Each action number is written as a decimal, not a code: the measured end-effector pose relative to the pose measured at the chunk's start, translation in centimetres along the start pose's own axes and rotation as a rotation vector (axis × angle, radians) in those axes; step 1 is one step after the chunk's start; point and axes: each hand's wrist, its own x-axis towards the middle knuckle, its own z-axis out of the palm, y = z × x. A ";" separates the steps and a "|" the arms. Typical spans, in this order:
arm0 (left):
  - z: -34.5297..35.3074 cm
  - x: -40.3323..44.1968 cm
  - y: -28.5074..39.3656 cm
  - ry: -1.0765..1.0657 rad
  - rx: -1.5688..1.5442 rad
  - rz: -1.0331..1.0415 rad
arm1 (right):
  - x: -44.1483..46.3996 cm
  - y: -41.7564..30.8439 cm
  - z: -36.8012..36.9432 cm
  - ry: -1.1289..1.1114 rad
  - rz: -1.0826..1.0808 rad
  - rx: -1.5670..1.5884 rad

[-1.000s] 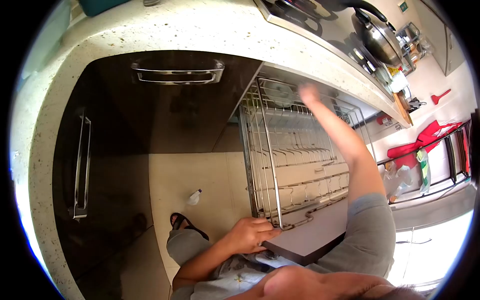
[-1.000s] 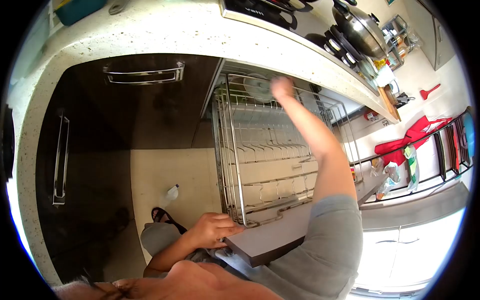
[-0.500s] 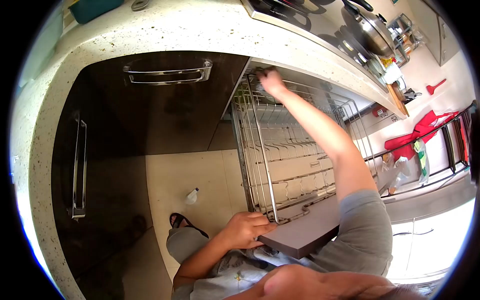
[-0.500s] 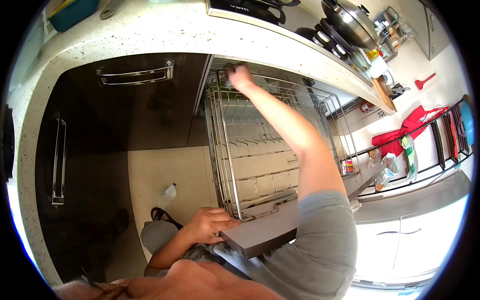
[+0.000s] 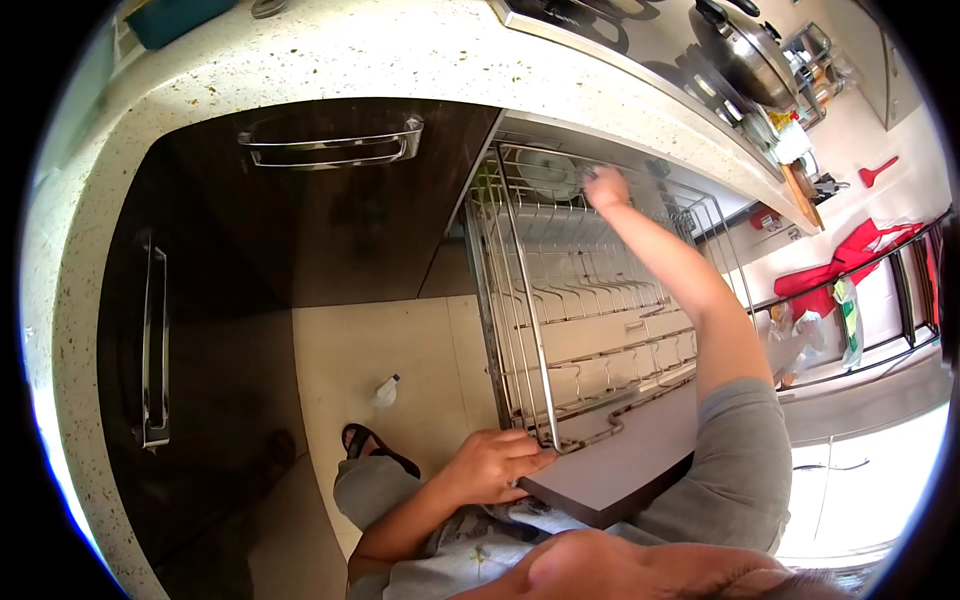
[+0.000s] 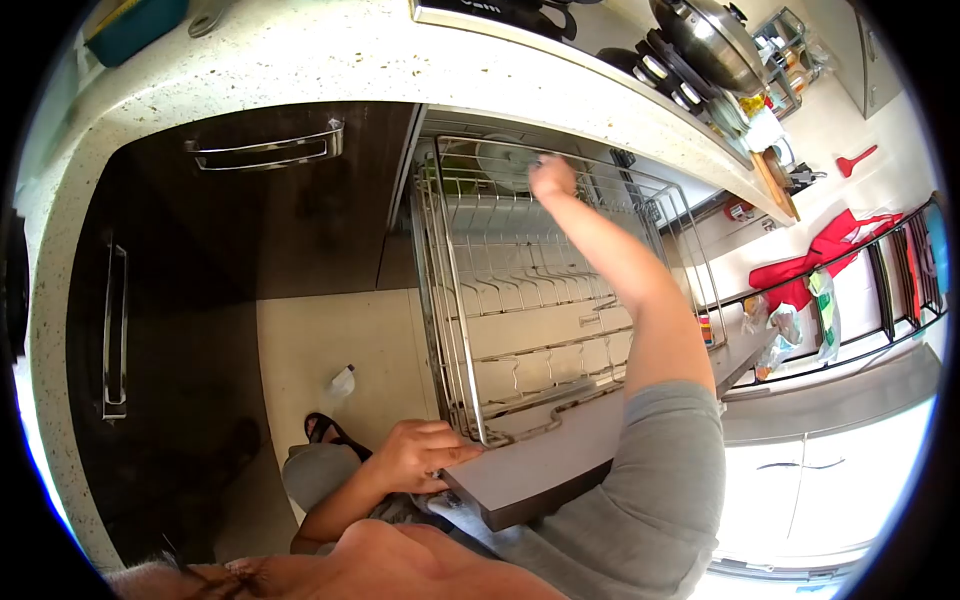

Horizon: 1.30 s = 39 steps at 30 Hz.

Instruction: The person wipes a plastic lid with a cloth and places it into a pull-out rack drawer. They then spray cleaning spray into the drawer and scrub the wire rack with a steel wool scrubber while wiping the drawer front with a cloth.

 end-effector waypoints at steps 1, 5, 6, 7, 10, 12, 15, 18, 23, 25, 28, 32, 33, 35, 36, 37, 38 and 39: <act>0.0 0.0 -0.1 -0.006 0.001 0.006 | 0.2 -0.5 1.8 0.015 -0.050 0.015; -0.3 0.3 0.1 -0.009 0.002 0.011 | 0.9 0.5 1.2 -0.069 -0.246 0.053; -0.2 0.2 0.1 -0.002 -0.001 0.008 | 1.3 1.6 1.2 -0.074 -0.251 0.048; -0.1 0.0 0.1 0.001 -0.012 0.001 | 1.8 2.6 1.4 -0.075 -0.197 0.026; -0.1 0.0 -0.3 -0.021 -0.013 -0.007 | -0.7 -1.4 1.1 0.083 -0.293 -0.056; 0.0 0.1 -0.3 -0.054 -0.008 -0.003 | -2.6 -4.3 -0.3 0.044 -0.526 0.069; -0.2 0.0 0.1 -0.015 0.014 -0.009 | -0.9 -1.0 -0.4 -0.007 -0.395 -0.198; 0.0 0.0 0.1 0.001 0.008 0.012 | 0.3 0.3 -1.3 -0.125 -0.276 -0.345; 0.1 -0.1 0.0 -0.003 0.044 0.020 | -1.8 -4.2 -1.2 -0.083 -0.675 -0.278; -0.2 0.0 0.1 0.008 0.040 0.010 | -0.1 -1.8 -1.8 -0.076 -0.619 -0.438; -0.1 -0.1 0.1 0.005 0.017 0.001 | -0.2 -2.6 -1.5 -0.122 -0.591 -0.609; -0.1 0.1 0.2 -0.002 0.028 0.019 | -1.9 -5.6 -1.6 -0.115 -0.706 -0.321; -0.3 0.1 0.2 0.001 0.035 0.021 | -1.7 -4.4 -1.8 -0.093 -0.645 -0.329; -0.3 0.1 0.4 0.010 0.035 0.004 | -0.3 -2.6 -2.4 -0.123 -0.544 -0.490; -0.2 0.0 0.4 0.011 0.035 0.003 | 0.0 -2.3 -2.2 -0.090 -0.489 -0.450; -0.2 0.0 0.3 0.012 0.030 0.009 | 0.1 -2.4 -1.3 -0.108 -0.519 -0.491; -0.1 0.1 0.1 0.014 0.025 0.017 | -0.4 -4.0 -1.1 -0.126 -0.549 -0.533; 0.0 0.0 0.0 0.012 0.017 0.016 | -0.9 -5.3 -0.6 -0.127 -0.581 -0.423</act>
